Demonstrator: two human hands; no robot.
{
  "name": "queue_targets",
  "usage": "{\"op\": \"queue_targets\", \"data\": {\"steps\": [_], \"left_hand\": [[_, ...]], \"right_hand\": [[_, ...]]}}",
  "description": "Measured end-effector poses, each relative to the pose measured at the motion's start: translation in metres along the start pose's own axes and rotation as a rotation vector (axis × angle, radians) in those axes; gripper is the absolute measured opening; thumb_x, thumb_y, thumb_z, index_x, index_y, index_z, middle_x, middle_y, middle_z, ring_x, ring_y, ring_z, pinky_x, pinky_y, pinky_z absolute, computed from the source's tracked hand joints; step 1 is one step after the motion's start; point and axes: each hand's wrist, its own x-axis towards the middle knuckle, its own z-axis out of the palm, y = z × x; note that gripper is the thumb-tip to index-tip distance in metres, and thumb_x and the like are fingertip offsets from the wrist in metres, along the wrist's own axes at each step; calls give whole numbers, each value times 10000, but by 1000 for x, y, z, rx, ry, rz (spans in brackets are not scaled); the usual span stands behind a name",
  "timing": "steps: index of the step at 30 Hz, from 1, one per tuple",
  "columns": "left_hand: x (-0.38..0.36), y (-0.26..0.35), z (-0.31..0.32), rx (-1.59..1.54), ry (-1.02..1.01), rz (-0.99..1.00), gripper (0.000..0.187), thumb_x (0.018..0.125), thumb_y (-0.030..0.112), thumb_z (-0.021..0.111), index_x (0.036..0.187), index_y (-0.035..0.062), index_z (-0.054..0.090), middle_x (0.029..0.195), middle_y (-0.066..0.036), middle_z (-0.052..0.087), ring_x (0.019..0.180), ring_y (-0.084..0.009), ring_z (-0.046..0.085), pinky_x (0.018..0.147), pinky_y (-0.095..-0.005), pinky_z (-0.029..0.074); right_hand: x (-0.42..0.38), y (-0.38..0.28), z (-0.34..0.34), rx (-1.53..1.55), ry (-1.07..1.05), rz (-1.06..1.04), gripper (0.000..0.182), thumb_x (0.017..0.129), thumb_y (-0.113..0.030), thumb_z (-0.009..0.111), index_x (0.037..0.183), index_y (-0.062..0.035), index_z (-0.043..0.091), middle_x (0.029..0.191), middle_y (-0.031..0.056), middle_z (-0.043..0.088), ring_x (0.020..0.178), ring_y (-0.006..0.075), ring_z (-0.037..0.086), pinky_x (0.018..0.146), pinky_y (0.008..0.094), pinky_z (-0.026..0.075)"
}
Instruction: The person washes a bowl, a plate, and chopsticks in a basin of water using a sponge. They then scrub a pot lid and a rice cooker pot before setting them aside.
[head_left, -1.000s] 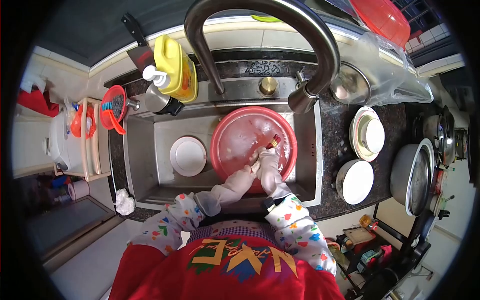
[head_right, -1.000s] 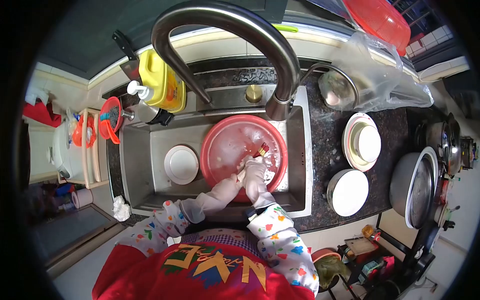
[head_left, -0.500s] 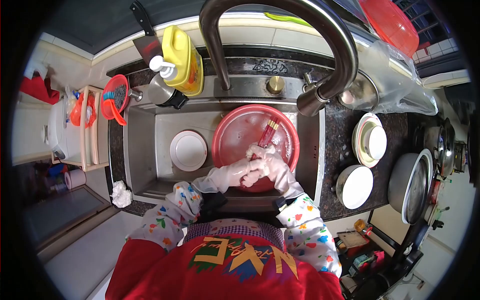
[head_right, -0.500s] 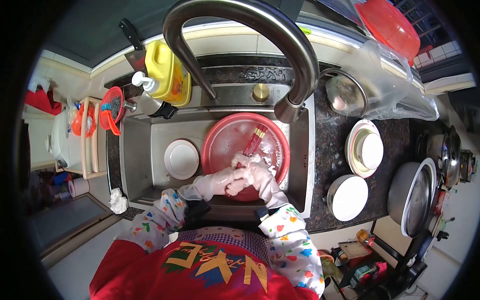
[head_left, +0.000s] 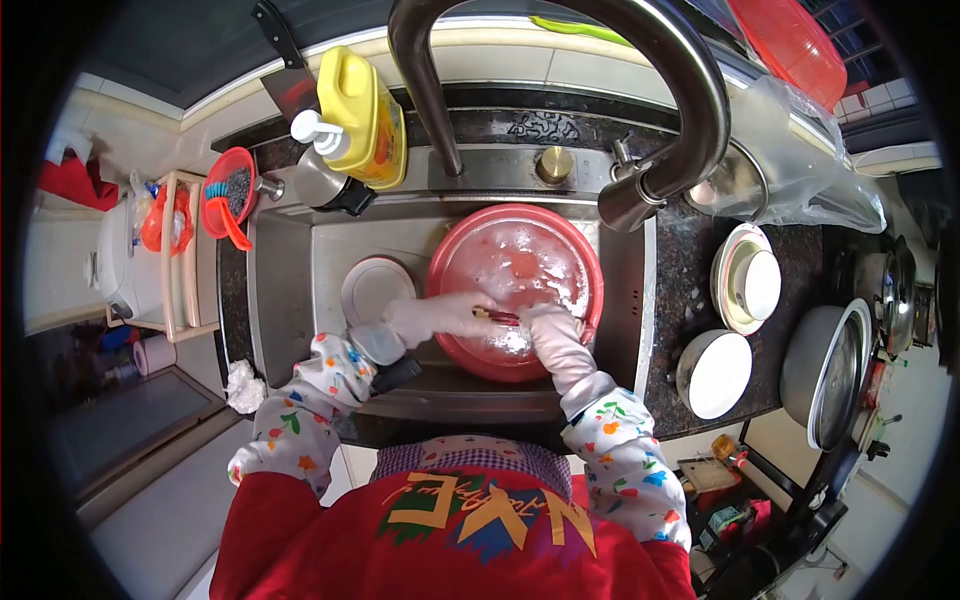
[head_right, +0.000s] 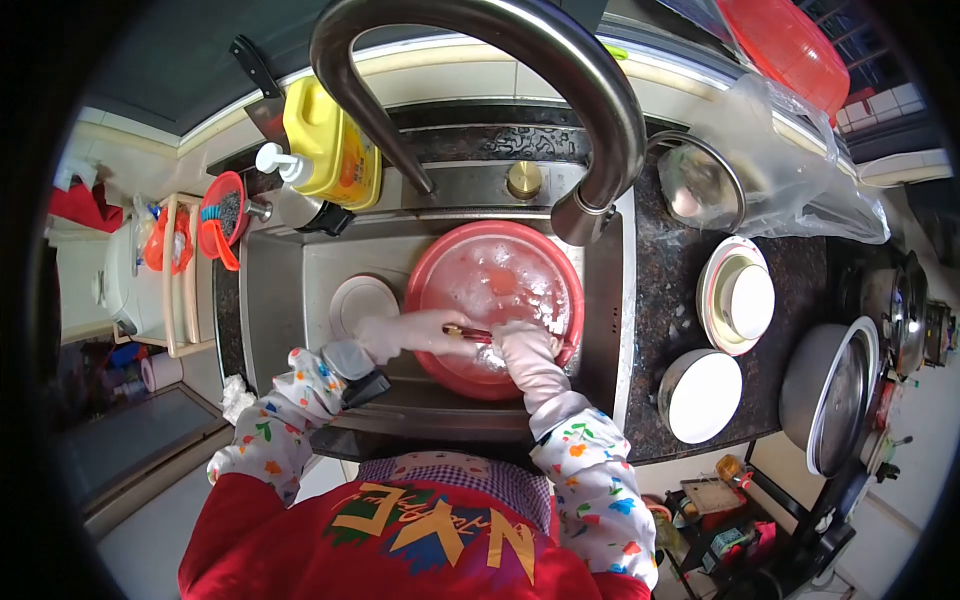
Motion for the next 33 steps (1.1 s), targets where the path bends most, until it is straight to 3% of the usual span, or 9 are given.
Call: {"op": "queue_targets", "data": {"steps": [4,8,13,16,20,24,26,30,33], "left_hand": [[16,9,21,615,74,-162,346,868,246,555,1148,43,568,1085,-248,601,1044,-338,585,882,-396,462],[37,-8,37,228,508,-334,255,842,219,557,1030,62,628,997,-188,647,978,-352,613,861,-437,471],[85,-68,34,636,198,-321,409,776,333,655,1066,50,598,982,-181,652,935,-348,630,834,-435,489],[94,-82,53,340,441,-272,420,783,345,655,1082,58,585,929,-160,667,899,-352,638,796,-435,495],[42,-26,35,-155,124,-375,444,868,472,535,1100,98,593,638,-59,573,522,-192,542,474,-340,426],[-12,2,21,-368,-67,-292,467,913,479,474,1035,56,631,577,5,469,447,-97,406,414,-255,318],[-35,14,22,-479,-147,-251,500,925,496,441,1020,45,635,570,14,451,443,-88,382,418,-241,300],[-56,38,26,-892,-473,-183,670,948,573,305,985,-13,628,518,49,361,434,-77,328,428,-223,264],[-54,34,32,-889,-426,-269,653,961,536,303,992,-42,604,502,33,397,434,-84,360,431,-227,286]], "right_hand": [[3,-4,7,-81,292,-91,192,770,-186,549,919,-101,635,895,121,654,873,319,648,734,445,506],[23,40,28,-5,297,116,231,804,-152,525,999,-122,646,991,148,638,874,312,631,768,389,500],[-4,87,44,897,871,106,154,893,-65,533,1009,-29,628,806,52,618,746,144,579,637,276,482],[-32,72,22,1563,487,441,135,912,-91,526,978,-29,625,708,37,595,606,137,565,496,285,455],[-1,79,70,1467,288,696,184,926,-217,554,937,-44,619,670,57,595,464,167,528,426,310,433],[-33,8,3,1605,205,560,441,893,-521,537,851,-93,633,702,35,614,569,134,526,568,264,418],[-11,10,33,1877,99,382,343,866,-435,626,893,-93,634,772,32,629,597,142,549,591,281,452],[17,-8,34,1771,261,574,281,819,-167,689,1073,-80,605,794,38,630,706,164,618,582,300,498],[18,5,28,944,543,338,322,802,-69,612,1117,-127,582,757,40,620,701,190,642,563,317,506]]}}
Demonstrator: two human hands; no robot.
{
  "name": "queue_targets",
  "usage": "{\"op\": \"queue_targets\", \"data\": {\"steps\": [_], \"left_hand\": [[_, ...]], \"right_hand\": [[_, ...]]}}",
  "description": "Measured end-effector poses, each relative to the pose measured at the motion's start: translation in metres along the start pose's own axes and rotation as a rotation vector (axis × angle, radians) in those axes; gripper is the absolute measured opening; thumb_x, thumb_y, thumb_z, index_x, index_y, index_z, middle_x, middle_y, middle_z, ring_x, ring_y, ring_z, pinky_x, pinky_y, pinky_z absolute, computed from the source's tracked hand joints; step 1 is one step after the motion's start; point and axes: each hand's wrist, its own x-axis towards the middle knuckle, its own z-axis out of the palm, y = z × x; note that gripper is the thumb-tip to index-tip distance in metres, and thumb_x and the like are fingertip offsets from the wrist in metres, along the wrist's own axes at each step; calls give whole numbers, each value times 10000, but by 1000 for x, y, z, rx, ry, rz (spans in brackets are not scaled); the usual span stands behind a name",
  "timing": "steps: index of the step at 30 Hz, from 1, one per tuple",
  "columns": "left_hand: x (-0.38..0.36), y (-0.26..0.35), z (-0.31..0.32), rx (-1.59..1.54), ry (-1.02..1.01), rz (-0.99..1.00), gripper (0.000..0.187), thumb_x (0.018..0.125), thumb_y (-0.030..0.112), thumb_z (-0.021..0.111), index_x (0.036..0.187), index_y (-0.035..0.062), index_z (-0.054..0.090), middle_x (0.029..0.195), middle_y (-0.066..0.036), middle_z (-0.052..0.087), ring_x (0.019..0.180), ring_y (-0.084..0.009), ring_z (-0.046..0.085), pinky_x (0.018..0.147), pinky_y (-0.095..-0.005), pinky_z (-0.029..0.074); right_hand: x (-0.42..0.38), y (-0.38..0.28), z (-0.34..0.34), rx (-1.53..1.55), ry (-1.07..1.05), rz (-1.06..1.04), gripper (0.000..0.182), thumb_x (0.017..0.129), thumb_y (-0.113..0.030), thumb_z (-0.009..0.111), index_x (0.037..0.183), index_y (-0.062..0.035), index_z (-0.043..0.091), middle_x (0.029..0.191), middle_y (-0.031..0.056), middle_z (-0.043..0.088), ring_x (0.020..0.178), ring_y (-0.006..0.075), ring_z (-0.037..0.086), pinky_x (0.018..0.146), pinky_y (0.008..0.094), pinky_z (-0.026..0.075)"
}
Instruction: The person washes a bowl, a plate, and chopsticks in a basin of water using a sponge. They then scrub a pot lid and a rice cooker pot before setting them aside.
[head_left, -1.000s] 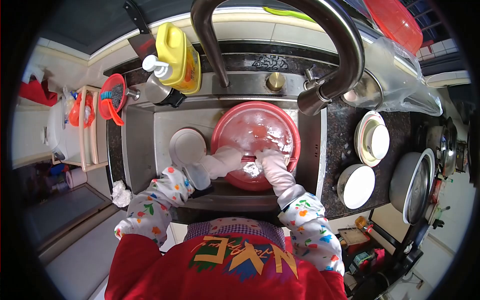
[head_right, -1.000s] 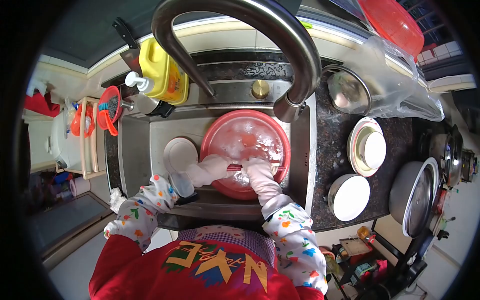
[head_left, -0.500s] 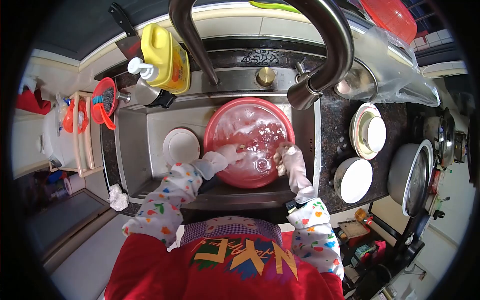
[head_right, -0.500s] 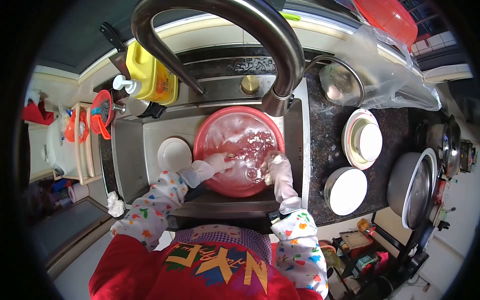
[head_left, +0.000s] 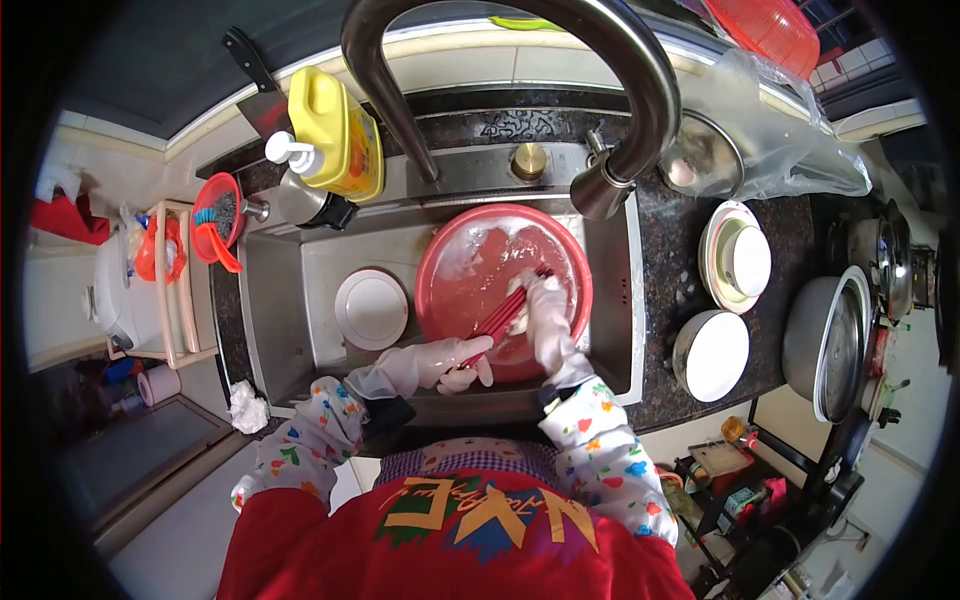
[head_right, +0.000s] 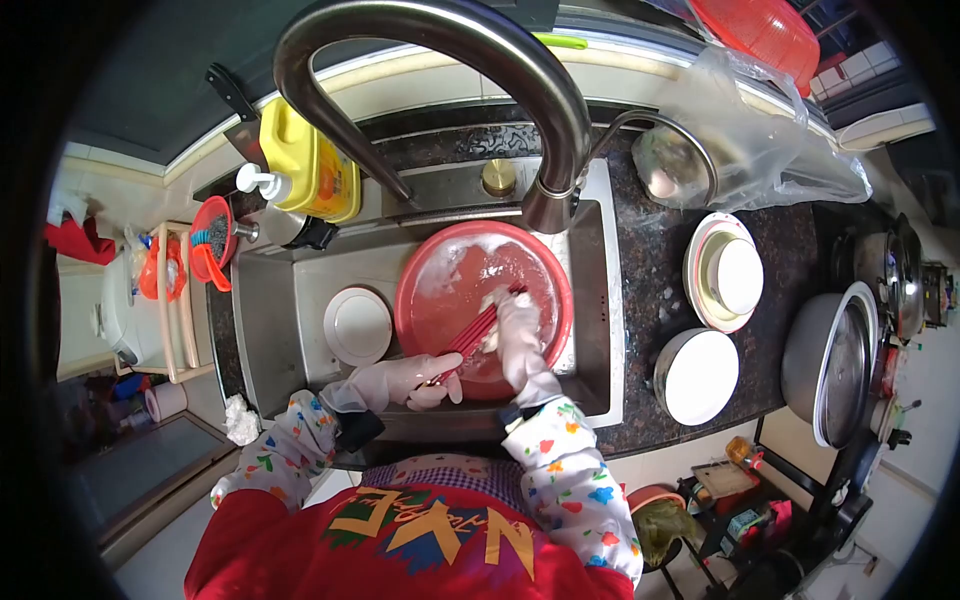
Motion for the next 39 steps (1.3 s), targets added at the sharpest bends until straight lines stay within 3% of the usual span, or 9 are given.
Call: {"op": "queue_targets", "data": {"steps": [5,10,12,15,18,22,30,35,39], "left_hand": [[24,-4,-26,457,309,90,483,925,451,457,966,-11,594,555,-84,551,449,-170,523,472,-309,439],[109,-35,-115,1382,1200,680,178,827,173,538,893,27,615,655,-146,613,628,-282,644,567,-408,500],[132,-35,-128,1373,1232,683,160,810,158,537,876,35,615,671,-143,619,644,-296,646,570,-422,501],[145,-22,-115,1335,1217,377,158,794,186,565,819,37,607,686,-142,625,633,-305,639,548,-427,498],[119,4,-81,605,664,-95,442,867,396,562,1066,4,603,706,-102,604,550,-168,552,505,-323,446],[24,5,-29,526,-42,466,352,874,204,455,1179,44,528,632,24,369,522,-78,362,486,-233,266],[9,-12,17,454,444,-45,429,909,421,453,913,9,569,537,-6,440,414,-134,410,399,-295,341],[-4,-24,28,687,670,130,381,910,409,460,956,40,544,578,-67,554,468,-193,540,464,-345,435],[6,-31,21,817,874,180,373,914,418,470,1026,66,522,643,-123,627,571,-262,631,566,-390,492]], "right_hand": [[12,-1,-7,346,356,120,263,933,-329,536,993,-74,567,612,38,533,478,138,504,396,311,381],[4,-7,-51,294,41,340,265,957,-285,513,1147,-100,497,576,-8,495,428,126,437,355,299,336],[7,25,-44,266,-5,147,263,944,-322,531,1053,-83,518,539,13,499,367,133,415,319,298,308],[10,8,-46,132,-243,597,398,932,-357,535,651,-76,564,532,62,556,324,185,435,299,354,311],[-6,19,-23,518,-187,520,358,910,-379,567,720,-77,592,552,49,553,425,181,496,380,314,364],[-6,16,-12,333,-216,758,470,765,-546,687,879,-92,639,691,48,603,541,186,494,535,338,411],[-4,-8,-1,668,-155,434,290,923,-328,528,819,-82,641,631,106,637,526,216,571,453,320,411],[13,-26,-3,1047,-128,563,586,971,-428,261,588,-109,569,448,105,498,300,256,408,332,398,371],[-16,-66,-34,617,-139,218,461,973,-402,361,694,-74,526,526,85,508,316,231,374,326,367,325]]}}
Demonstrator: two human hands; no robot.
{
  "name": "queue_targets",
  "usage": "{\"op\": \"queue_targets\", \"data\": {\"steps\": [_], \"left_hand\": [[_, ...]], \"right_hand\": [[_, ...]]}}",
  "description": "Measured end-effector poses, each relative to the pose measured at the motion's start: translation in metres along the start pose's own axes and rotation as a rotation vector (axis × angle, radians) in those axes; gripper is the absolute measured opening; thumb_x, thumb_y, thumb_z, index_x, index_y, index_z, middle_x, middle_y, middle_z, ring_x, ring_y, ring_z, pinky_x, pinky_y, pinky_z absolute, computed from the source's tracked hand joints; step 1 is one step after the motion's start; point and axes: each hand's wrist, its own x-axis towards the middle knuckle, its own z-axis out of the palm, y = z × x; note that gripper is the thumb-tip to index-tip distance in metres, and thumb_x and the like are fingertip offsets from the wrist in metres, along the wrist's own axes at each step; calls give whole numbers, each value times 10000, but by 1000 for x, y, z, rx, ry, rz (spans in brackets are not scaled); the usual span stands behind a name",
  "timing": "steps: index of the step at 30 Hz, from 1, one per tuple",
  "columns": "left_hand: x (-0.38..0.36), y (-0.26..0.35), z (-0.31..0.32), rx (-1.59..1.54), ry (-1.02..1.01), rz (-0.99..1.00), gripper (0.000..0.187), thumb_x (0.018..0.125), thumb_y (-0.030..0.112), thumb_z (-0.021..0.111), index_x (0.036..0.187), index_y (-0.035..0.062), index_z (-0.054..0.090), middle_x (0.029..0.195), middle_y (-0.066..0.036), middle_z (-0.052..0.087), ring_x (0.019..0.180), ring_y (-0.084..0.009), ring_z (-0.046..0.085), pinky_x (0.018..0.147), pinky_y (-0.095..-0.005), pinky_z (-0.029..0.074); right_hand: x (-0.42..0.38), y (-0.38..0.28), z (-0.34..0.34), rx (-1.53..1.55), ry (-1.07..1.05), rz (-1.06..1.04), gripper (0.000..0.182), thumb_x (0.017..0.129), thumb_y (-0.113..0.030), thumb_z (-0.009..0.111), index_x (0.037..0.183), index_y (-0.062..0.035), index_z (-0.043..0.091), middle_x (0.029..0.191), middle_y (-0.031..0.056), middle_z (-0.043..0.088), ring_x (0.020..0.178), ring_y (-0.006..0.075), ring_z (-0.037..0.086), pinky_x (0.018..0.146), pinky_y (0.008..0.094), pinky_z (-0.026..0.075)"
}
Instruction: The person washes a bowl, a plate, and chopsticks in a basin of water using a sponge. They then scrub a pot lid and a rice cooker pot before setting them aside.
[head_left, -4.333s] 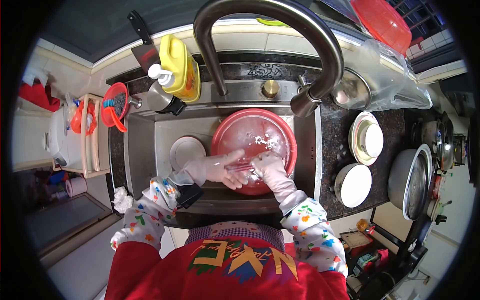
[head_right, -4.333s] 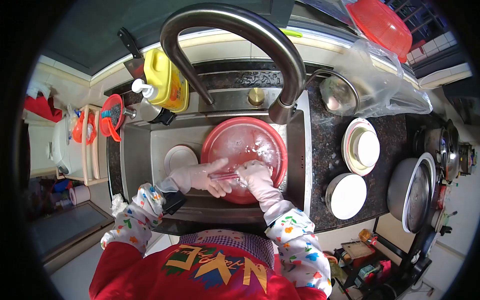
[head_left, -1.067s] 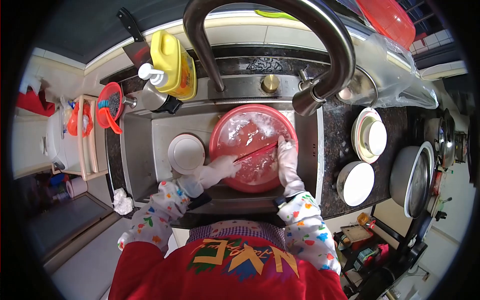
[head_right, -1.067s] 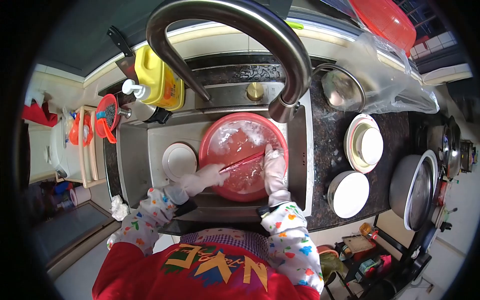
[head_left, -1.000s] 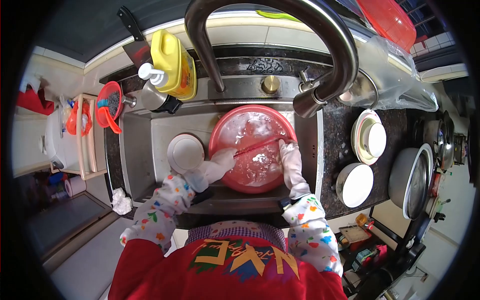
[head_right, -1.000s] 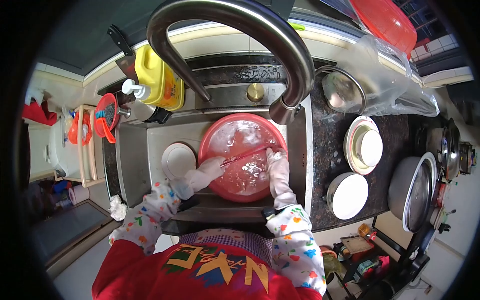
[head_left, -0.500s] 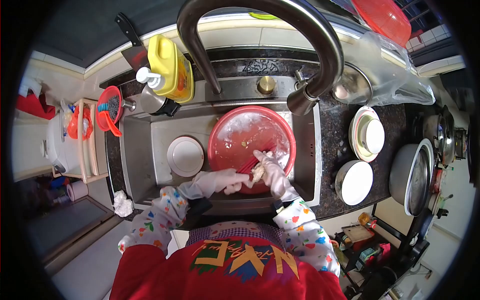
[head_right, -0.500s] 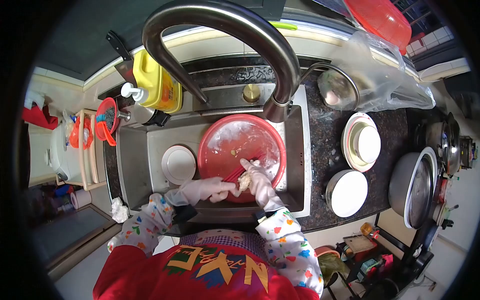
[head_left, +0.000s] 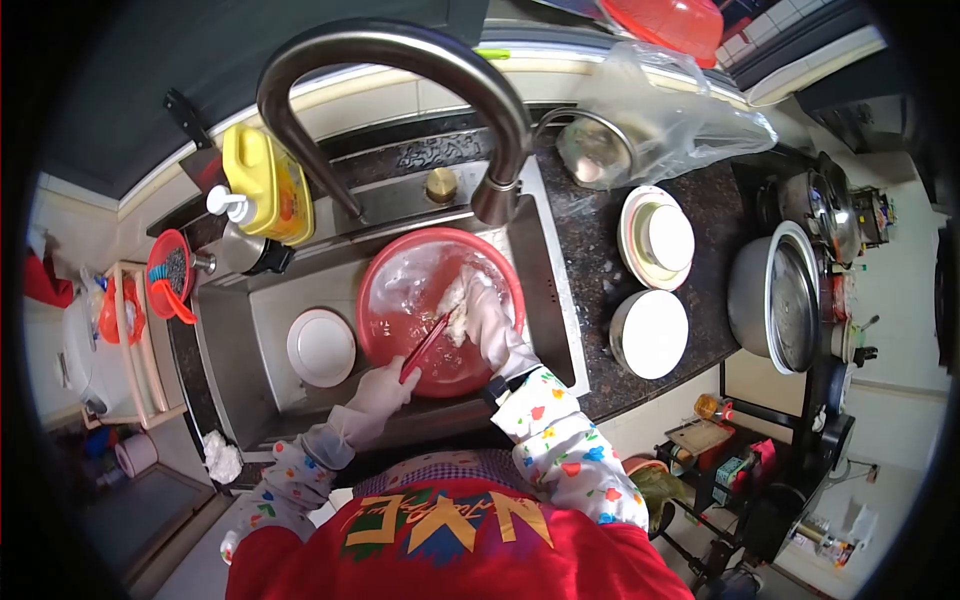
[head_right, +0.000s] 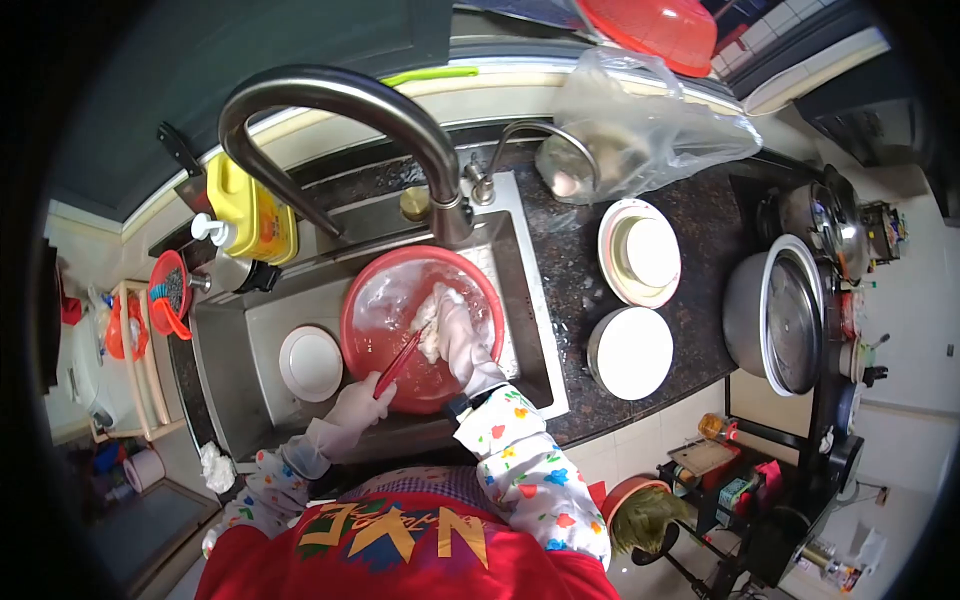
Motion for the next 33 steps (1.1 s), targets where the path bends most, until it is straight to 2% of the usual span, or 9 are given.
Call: {"op": "queue_targets", "data": {"steps": [2,6,10,14,16,18,22,26,33], "left_hand": [[17,-31,6,37,115,151,366,908,410,489,1027,67,534,646,-125,627,589,-274,636,585,-416,494],[7,-28,-16,61,118,139,343,898,380,519,1022,62,554,669,-136,629,599,-289,636,589,-421,494],[-19,12,-55,119,126,38,349,895,349,545,1081,54,556,707,-157,626,641,-287,636,637,-405,494],[-28,76,-47,221,276,568,316,903,317,570,1057,41,564,795,-102,608,709,-152,604,646,-281,462],[-38,136,-37,-159,-110,487,376,914,290,557,1169,18,513,770,-62,584,703,-165,575,660,-299,465],[-16,155,-1,-423,-275,871,370,933,280,542,1188,20,478,843,5,527,731,-118,518,669,-276,454],[-13,237,54,-706,-678,584,256,955,268,514,1065,40,477,804,24,505,652,-63,474,560,-214,400],[29,293,136,-607,-402,569,243,948,273,518,1003,37,502,632,-1,490,474,-87,459,434,-244,396],[76,331,210,-363,-109,173,288,900,291,529,1033,38,559,703,-60,606,515,-172,573,542,-310,512]], "right_hand": [[-4,2,2,496,-29,-149,394,970,-377,405,739,-80,521,552,54,506,344,201,391,340,354,322],[-25,-2,-24,156,143,146,393,951,-462,435,733,-141,499,525,-3,475,355,137,392,333,280,294],[-19,35,-42,479,83,223,307,949,-408,457,782,-157,516,510,-15,442,365,116,393,297,255,248],[-25,51,-37,105,-63,303,253,942,-339,482,781,-153,542,549,4,496,366,129,415,282,281,258],[9,106,-38,27,-156,154,231,932,-301,499,816,-117,577,588,26,541,420,151,476,348,295,345],[7,113,-34,51,-191,78,231,931,-299,500,817,-114,578,591,28,544,426,153,481,354,296,351],[-6,114,-31,91,-211,50,232,930,-295,501,819,-108,581,596,33,549,438,156,489,368,299,361],[-11,117,-40,101,-217,28,232,929,-291,502,821,-103,584,601,37,554,449,159,498,382,301,371],[-23,117,-73,118,-208,35,233,927,-284,505,824,-93,588,611,45,564,469,165,512,406,305,390]]}}
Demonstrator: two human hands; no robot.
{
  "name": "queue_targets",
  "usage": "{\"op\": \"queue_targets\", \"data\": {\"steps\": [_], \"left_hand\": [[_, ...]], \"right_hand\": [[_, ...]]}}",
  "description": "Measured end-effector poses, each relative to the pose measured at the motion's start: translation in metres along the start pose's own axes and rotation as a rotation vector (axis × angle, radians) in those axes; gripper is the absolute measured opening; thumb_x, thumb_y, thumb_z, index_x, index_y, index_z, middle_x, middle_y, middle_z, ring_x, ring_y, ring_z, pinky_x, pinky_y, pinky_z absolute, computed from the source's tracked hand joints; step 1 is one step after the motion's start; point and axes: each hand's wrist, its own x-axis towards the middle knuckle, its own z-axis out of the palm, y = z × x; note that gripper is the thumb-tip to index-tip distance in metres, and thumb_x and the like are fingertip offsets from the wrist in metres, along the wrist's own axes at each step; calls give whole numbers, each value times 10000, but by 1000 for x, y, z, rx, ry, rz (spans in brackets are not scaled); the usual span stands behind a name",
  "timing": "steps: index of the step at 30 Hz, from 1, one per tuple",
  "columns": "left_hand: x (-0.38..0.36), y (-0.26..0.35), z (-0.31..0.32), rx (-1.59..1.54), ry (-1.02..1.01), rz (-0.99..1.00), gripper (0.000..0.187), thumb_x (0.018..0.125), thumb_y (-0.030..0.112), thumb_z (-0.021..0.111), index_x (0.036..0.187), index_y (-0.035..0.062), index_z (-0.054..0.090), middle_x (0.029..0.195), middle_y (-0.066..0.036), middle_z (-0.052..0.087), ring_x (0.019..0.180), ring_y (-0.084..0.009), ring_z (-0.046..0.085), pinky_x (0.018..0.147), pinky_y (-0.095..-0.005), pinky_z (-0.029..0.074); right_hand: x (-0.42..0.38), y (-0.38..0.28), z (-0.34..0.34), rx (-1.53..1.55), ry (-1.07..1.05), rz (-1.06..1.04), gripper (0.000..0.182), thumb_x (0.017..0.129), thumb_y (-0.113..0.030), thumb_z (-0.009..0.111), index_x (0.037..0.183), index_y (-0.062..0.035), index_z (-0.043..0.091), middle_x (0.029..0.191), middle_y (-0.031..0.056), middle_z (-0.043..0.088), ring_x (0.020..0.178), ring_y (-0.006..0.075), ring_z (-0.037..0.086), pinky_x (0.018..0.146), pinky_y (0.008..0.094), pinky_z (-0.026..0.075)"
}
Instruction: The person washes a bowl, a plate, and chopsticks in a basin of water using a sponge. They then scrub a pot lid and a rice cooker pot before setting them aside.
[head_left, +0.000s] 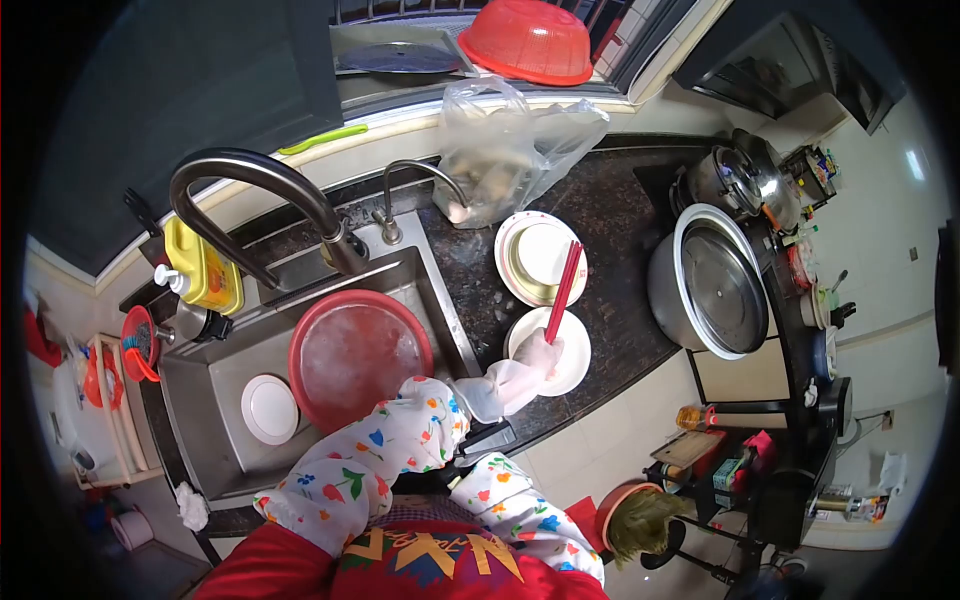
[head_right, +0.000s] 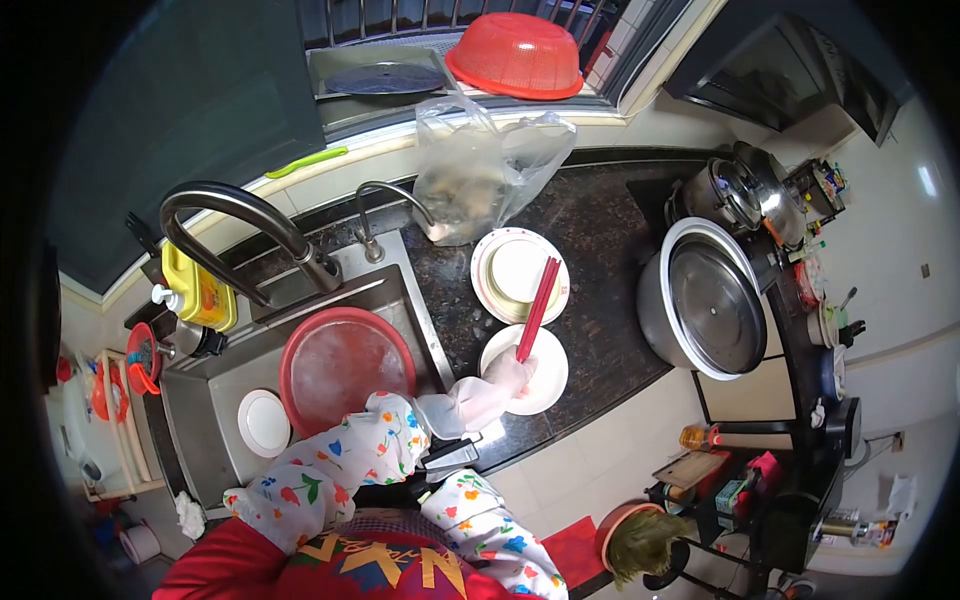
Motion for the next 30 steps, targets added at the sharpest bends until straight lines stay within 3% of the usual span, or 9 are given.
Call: {"op": "queue_targets", "data": {"steps": [6,15,21,22,23,25,26,28,30], "left_hand": [[37,-43,12,440,69,168,290,896,218,518,1104,18,545,831,-132,626,695,-257,624,678,-395,521],[0,-37,-3,372,40,301,308,883,116,518,1171,8,529,990,-153,607,877,-289,604,786,-386,492],[-71,-27,-91,-89,140,953,348,900,105,518,1234,10,494,1044,-131,593,911,-245,595,819,-358,482],[-120,-9,-148,-16,-26,659,331,908,119,527,1223,17,506,994,-113,606,878,-190,592,791,-330,476],[-116,-45,-165,-37,191,872,285,917,113,515,1177,0,533,920,-122,611,832,-184,590,745,-324,472],[-113,-102,-221,41,343,754,181,899,98,534,1034,-8,592,862,-106,616,801,-166,588,696,-323,471],[-118,-124,-255,321,372,533,139,885,93,554,973,1,610,838,-89,624,765,-157,586,676,-316,472],[-140,-185,-291,-215,623,347,140,894,120,561,931,9,637,860,-108,656,796,-190,616,716,-305,490],[-134,-269,-347,209,884,277,188,911,166,533,991,32,637,880,-125,665,830,-215,636,746,-323,501]], "right_hand": [[-5,0,-11,0,-1,18,233,925,-278,507,827,-84,592,619,51,571,486,170,525,427,308,405],[-4,14,-21,-40,20,0,235,922,-269,510,831,-71,598,631,61,583,512,177,544,458,313,428],[5,14,-19,-34,42,-190,236,921,-263,512,834,-63,602,639,68,591,529,182,556,478,316,444],[7,10,-29,-45,2,-66,221,923,-246,511,849,-58,601,654,73,597,541,186,564,485,316,451],[9,3,-38,-59,-34,54,206,925,-229,511,864,-54,600,668,79,604,553,191,572,492,316,459],[10,-12,-39,-92,-86,283,179,929,-196,509,893,-45,599,697,89,617,577,200,588,506,317,473],[-16,-36,-7,174,52,84,203,918,-247,558,936,-46,582,730,89,603,539,200,561,475,324,474],[-10,-39,-1,152,88,100,262,945,-278,512,892,-39,607,680,77,603,544,197,573,481,309,454],[-4,-39,-2,98,100,81,268,943,-285,516,898,-38,611,680,75,603,545,196,572,483,309,452]]}}
